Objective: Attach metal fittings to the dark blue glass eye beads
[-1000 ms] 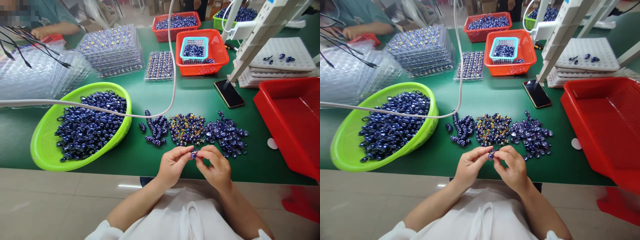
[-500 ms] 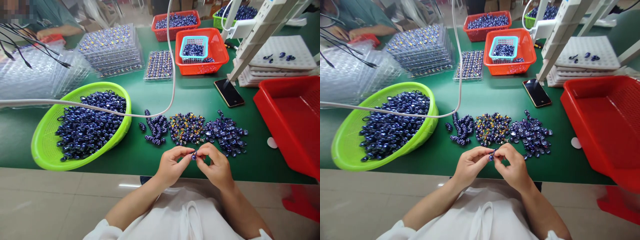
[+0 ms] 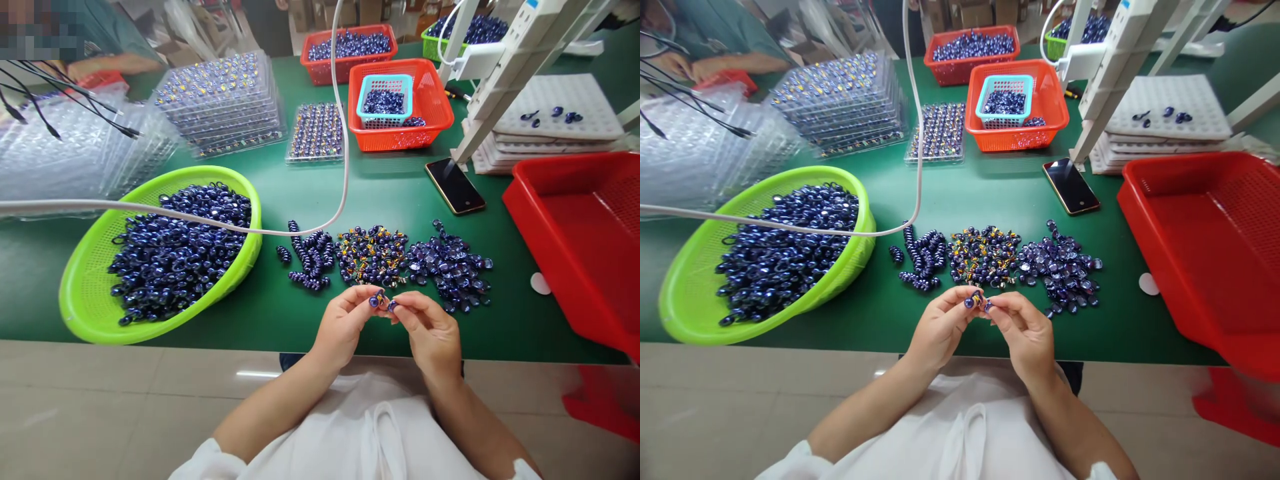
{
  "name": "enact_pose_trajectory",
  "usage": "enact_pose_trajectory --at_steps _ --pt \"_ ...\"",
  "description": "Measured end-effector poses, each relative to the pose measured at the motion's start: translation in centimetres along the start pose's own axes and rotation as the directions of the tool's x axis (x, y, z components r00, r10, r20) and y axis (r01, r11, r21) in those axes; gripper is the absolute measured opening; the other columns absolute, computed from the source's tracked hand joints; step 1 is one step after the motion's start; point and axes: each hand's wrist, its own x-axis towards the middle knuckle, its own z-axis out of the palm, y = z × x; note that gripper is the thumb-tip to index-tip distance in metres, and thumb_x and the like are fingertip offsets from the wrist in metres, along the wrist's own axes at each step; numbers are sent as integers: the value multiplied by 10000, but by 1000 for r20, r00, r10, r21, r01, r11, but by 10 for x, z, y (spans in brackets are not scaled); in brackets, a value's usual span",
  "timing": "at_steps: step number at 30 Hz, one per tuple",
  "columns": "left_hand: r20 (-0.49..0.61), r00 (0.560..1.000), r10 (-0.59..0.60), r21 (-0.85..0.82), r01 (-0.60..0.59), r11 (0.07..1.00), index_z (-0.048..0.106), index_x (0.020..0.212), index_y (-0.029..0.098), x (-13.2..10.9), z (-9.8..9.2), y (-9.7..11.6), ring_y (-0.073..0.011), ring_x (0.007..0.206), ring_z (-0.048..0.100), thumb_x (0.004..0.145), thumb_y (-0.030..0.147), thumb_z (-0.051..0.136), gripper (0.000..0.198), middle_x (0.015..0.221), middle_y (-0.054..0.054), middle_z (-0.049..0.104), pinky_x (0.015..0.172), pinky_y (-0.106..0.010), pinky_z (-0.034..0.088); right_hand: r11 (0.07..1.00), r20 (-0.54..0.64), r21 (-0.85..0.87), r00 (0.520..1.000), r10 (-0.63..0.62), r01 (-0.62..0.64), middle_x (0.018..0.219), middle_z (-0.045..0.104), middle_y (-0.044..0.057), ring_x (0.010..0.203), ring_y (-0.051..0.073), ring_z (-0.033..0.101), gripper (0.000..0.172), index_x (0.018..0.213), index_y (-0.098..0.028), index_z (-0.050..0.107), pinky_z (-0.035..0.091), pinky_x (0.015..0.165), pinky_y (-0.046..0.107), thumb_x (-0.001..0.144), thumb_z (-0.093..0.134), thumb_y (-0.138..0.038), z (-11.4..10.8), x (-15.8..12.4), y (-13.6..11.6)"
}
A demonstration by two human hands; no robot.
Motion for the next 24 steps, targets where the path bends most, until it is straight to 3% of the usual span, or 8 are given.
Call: enact_pose_trajectory --at_steps 3,6,9,13,19,21,24 --pt "-29 999 -14 -42 13 999 762 890 142 -1 3 0 -144 771 693 699 282 869 260 833 -43 754 798 -285 555 968 -30 -228 993 -117 108 983 719 4 806 147 700 201 1042 -284 708 612 752 283 894 673 -152 1 -3 0" --pt "-42 999 -23 -44 21 999 766 894 143 -1 1 -2 -144 803 699 709 274 864 247 852 -42 757 843 -296 557 855 63 -434 957 -284 283 1007 720 18 893 160 692 268 1089 -275 690 588 818 294 885 671 -101 -1 0 -1" --pt "-61 998 -9 -14 9 1000 772 895 149 -1 -2 -2 -144 802 702 712 277 864 241 845 -38 759 848 -295 558 778 156 -502 924 -349 379 997 706 29 911 159 684 252 1078 -255 670 574 829 291 893 656 -84 -4 6 -2" --pt "-65 998 21 52 -18 999 777 917 153 -1 -7 1 -148 779 701 732 289 850 242 828 -43 761 815 -294 562 775 204 -507 926 -316 377 962 670 27 868 153 669 168 1024 -244 649 567 774 277 904 659 -127 -5 10 -5" --pt "10 999 31 102 -32 994 780 917 160 -1 -13 3 -142 746 695 773 284 818 194 805 -38 758 771 -279 565 869 239 -427 958 -158 250 919 691 1 818 135 678 84 970 -242 625 570 726 242 921 649 -178 -8 8 -8" --pt "3 1000 31 96 -31 995 781 918 165 -1 -13 3 -139 739 695 770 290 820 198 804 -34 759 769 -277 563 884 228 -402 961 -158 240 931 697 1 834 140 686 110 1001 -246 631 581 741 246 918 650 -176 -9 7 -8" --pt "-35 999 42 79 -39 996 783 916 167 0 -11 3 -140 749 699 746 293 837 218 837 -34 766 782 -275 555 857 228 -420 949 -218 298 993 705 14 853 148 694 311 1199 -275 618 594 781 267 917 642 -146 -7 5 -6"
